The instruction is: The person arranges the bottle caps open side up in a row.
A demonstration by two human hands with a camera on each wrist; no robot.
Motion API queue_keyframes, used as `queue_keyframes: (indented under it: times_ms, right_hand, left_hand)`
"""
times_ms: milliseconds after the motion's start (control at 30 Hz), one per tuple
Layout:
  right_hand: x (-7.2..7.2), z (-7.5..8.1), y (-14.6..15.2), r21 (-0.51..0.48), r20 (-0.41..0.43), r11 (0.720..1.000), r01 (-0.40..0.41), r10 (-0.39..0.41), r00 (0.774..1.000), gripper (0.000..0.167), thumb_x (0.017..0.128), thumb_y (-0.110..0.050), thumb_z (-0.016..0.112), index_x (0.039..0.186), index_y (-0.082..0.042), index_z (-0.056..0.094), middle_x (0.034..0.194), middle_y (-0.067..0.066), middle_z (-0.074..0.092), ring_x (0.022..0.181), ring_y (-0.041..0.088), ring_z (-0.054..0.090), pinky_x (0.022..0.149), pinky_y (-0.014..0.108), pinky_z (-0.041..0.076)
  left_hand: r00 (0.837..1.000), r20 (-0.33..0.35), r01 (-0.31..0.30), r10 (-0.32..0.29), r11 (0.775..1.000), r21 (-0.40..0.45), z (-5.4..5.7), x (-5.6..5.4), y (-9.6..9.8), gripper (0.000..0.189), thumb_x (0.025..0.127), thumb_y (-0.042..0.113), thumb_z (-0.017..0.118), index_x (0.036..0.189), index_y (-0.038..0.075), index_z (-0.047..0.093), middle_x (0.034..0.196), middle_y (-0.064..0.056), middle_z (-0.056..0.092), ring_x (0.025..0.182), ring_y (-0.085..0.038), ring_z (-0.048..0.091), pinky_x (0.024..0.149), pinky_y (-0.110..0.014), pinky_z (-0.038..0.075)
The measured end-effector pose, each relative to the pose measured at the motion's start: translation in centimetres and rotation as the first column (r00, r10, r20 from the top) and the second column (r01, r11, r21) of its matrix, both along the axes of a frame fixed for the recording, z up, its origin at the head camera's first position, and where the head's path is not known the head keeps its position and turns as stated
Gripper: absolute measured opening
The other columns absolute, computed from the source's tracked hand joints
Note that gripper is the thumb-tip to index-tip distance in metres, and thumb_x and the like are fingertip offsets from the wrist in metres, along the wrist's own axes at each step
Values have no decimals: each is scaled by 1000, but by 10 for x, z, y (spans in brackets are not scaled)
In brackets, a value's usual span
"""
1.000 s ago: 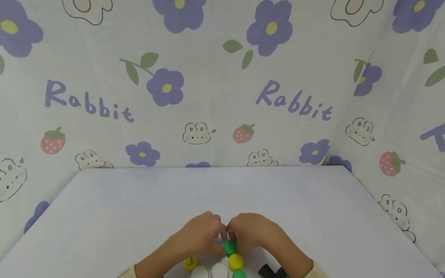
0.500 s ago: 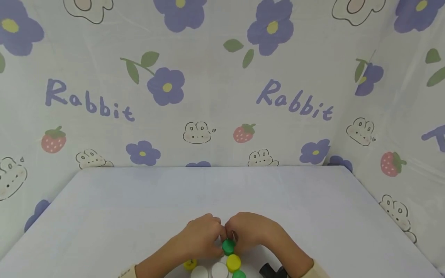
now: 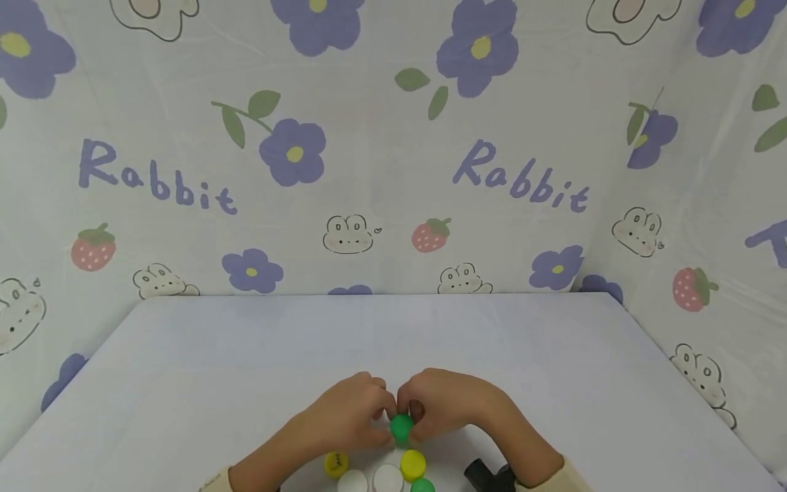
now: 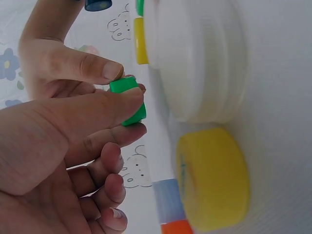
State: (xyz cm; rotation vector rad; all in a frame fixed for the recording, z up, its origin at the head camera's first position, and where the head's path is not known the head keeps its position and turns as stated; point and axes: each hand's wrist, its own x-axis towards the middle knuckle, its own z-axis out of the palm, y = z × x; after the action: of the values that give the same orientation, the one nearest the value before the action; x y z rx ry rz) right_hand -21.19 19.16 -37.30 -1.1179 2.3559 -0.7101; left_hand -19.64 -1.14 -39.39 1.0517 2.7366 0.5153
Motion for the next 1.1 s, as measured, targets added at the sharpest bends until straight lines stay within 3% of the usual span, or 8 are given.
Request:
queue_keyframes:
  times_ms: [167,300,533,767,933,1100]
  right_hand:
    - [-1,2,3,-45,25,998,-39,41,999,18,84,-6,81,98,-12,73,82,-15,65,72,0,58,70,23,54]
    - [-4,3,7,-103,52,993,-59,64,997,14,88,-11,77,101,-12,73,83,-15,65,73,1,58,70,24,55]
    - [-14,-3,15,-182,116,983,-14,36,993,11,94,-15,67,102,-9,71,78,-12,63,68,3,54,63,22,48]
    - [-17,-1,18,-202,182,979,27,10,983,15,98,-20,63,99,-6,69,73,-8,62,63,6,54,58,22,45]
    - [-18,-4,19,-278,180,960,23,28,983,17,101,-15,62,109,-3,70,89,-2,71,74,12,64,68,27,54]
    - [-19,-6,21,-327,130,945,15,29,991,18,99,-12,65,115,-6,71,102,2,75,84,16,69,76,33,59]
  left_hand:
    - [1000,-8,16,-16,1000,12,7,2,-4,14,80,21,87,94,20,82,74,16,59,73,-3,48,64,-17,44]
    - [999,-53,11,-10,1000,9,13,4,-8,19,82,23,86,100,20,82,79,13,60,77,-4,47,67,-18,43]
    - [983,-185,2,10,998,63,20,9,-9,21,85,22,84,106,20,80,84,12,63,77,-5,46,68,-17,41]
    - [967,-252,-1,37,990,141,20,11,-7,19,85,24,86,103,20,81,89,10,70,80,-6,48,72,-18,43]
    - [965,-259,-4,47,986,164,20,11,-8,15,88,25,83,100,17,80,90,10,72,83,-7,50,76,-19,45]
    - [981,-181,-36,75,977,209,21,9,-9,13,90,26,81,99,16,80,87,15,71,83,-5,51,76,-20,46]
